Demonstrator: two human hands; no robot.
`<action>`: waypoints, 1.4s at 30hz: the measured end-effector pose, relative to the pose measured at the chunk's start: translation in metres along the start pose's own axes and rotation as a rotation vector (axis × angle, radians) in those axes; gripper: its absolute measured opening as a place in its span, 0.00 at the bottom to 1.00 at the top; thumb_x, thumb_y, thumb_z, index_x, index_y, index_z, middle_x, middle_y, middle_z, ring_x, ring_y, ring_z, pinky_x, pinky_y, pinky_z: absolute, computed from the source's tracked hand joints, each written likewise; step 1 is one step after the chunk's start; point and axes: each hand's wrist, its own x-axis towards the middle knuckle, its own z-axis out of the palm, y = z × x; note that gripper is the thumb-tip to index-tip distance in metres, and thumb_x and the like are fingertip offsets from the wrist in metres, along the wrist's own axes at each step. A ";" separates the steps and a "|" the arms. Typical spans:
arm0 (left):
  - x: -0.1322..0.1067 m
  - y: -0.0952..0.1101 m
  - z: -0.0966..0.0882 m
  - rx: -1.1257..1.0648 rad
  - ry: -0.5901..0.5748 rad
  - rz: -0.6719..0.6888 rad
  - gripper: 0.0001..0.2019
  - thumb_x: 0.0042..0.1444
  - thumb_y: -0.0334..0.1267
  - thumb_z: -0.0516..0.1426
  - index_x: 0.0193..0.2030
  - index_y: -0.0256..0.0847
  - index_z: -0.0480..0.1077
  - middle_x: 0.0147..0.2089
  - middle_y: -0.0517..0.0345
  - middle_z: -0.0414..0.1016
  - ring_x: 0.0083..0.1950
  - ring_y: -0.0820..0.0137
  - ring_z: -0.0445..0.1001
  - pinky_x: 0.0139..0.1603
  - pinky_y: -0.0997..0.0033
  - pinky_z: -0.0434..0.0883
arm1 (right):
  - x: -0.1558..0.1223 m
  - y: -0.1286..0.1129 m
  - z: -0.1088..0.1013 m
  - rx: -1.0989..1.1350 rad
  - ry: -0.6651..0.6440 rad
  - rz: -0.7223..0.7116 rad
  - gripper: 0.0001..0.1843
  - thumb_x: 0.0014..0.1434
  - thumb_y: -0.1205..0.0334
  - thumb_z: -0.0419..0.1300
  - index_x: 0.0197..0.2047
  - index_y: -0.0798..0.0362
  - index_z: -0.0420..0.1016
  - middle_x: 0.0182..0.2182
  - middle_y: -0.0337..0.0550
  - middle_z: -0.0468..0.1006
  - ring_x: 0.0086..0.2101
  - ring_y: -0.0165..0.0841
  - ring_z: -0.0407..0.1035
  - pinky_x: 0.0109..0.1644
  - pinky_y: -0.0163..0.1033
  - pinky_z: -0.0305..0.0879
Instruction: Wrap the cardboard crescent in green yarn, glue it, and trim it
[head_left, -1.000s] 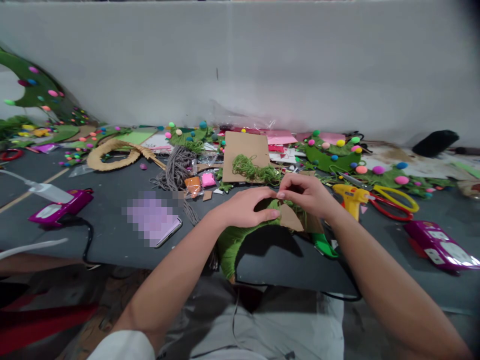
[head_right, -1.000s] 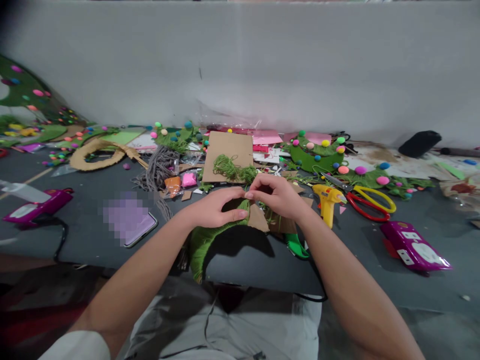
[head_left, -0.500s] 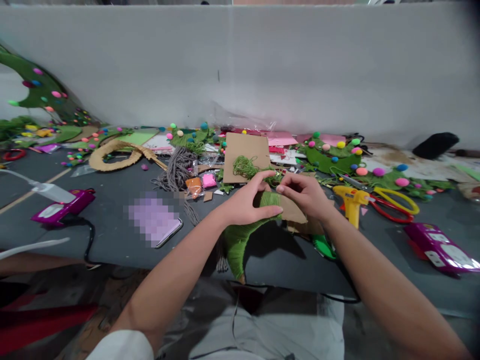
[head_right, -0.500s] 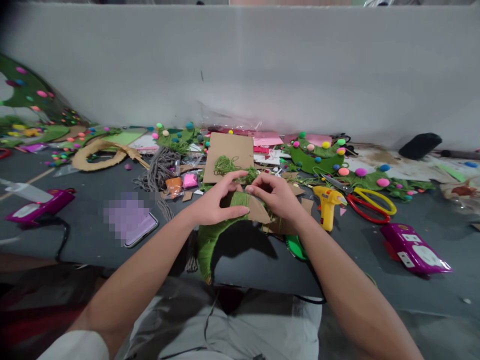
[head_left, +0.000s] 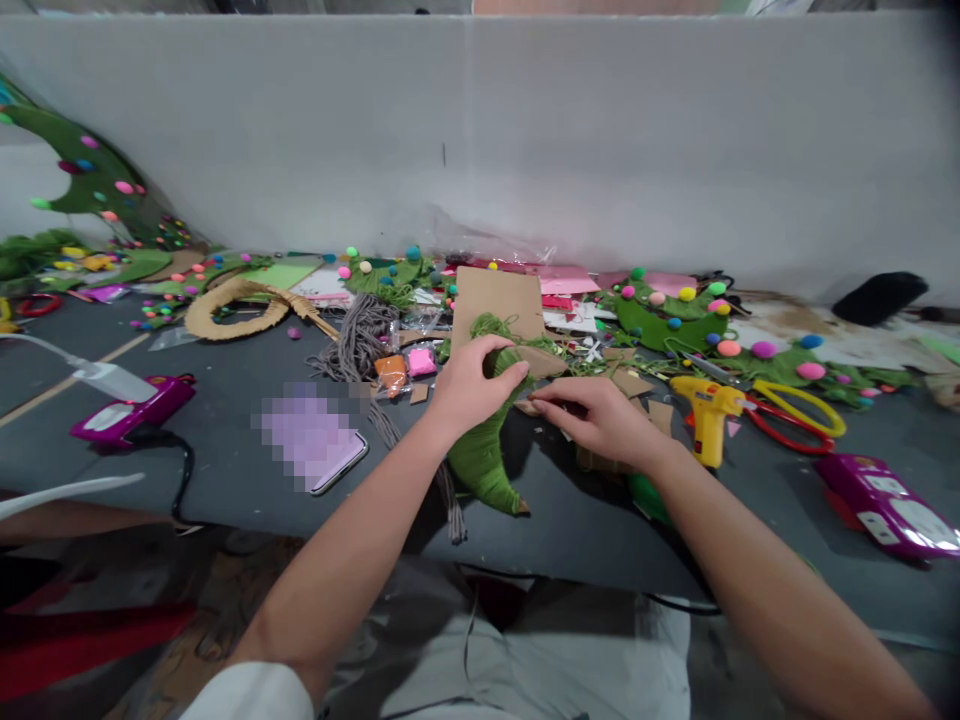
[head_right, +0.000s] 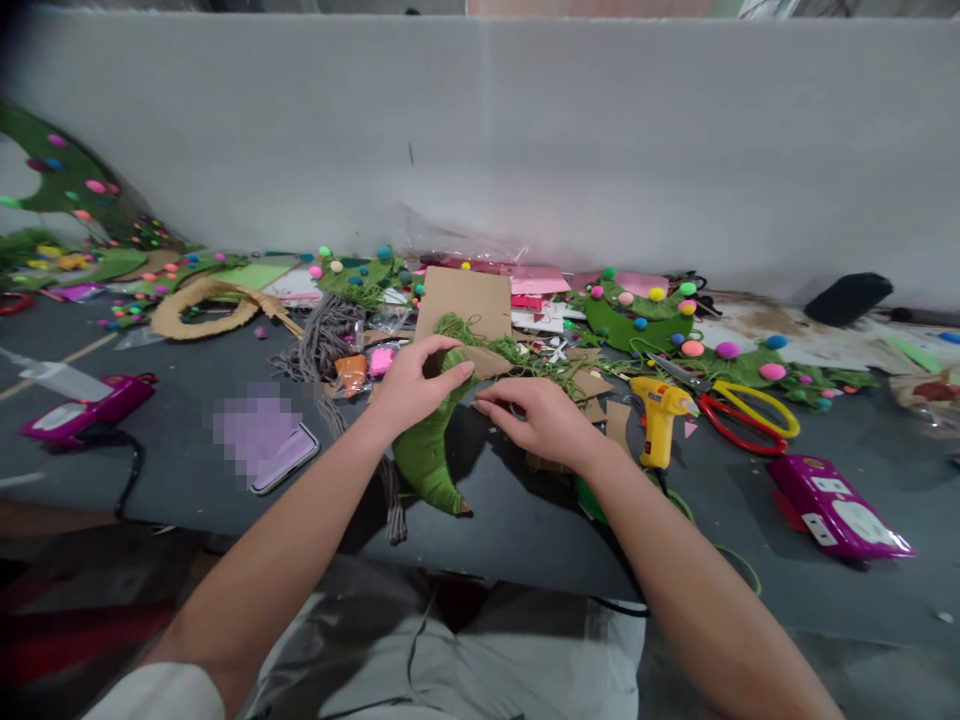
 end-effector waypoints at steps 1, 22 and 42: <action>0.000 0.000 0.000 0.071 -0.006 -0.029 0.19 0.56 0.50 0.59 0.51 0.42 0.73 0.53 0.51 0.77 0.54 0.55 0.74 0.54 0.52 0.70 | -0.001 -0.002 -0.002 -0.048 -0.024 -0.024 0.11 0.66 0.59 0.55 0.45 0.51 0.78 0.38 0.43 0.81 0.36 0.34 0.74 0.41 0.37 0.65; -0.007 -0.002 -0.007 0.008 -0.528 0.171 0.28 0.57 0.49 0.60 0.62 0.45 0.60 0.64 0.47 0.68 0.65 0.55 0.67 0.60 0.53 0.68 | -0.001 0.013 -0.018 -0.232 0.042 -0.150 0.09 0.70 0.61 0.52 0.41 0.52 0.71 0.34 0.43 0.71 0.36 0.32 0.67 0.39 0.35 0.61; -0.008 -0.001 -0.005 -0.214 -0.554 0.209 0.28 0.56 0.45 0.62 0.60 0.44 0.58 0.60 0.45 0.68 0.61 0.57 0.69 0.58 0.54 0.67 | 0.003 0.022 -0.006 0.098 0.084 -0.003 0.08 0.68 0.60 0.55 0.39 0.52 0.72 0.34 0.42 0.72 0.35 0.33 0.67 0.41 0.38 0.62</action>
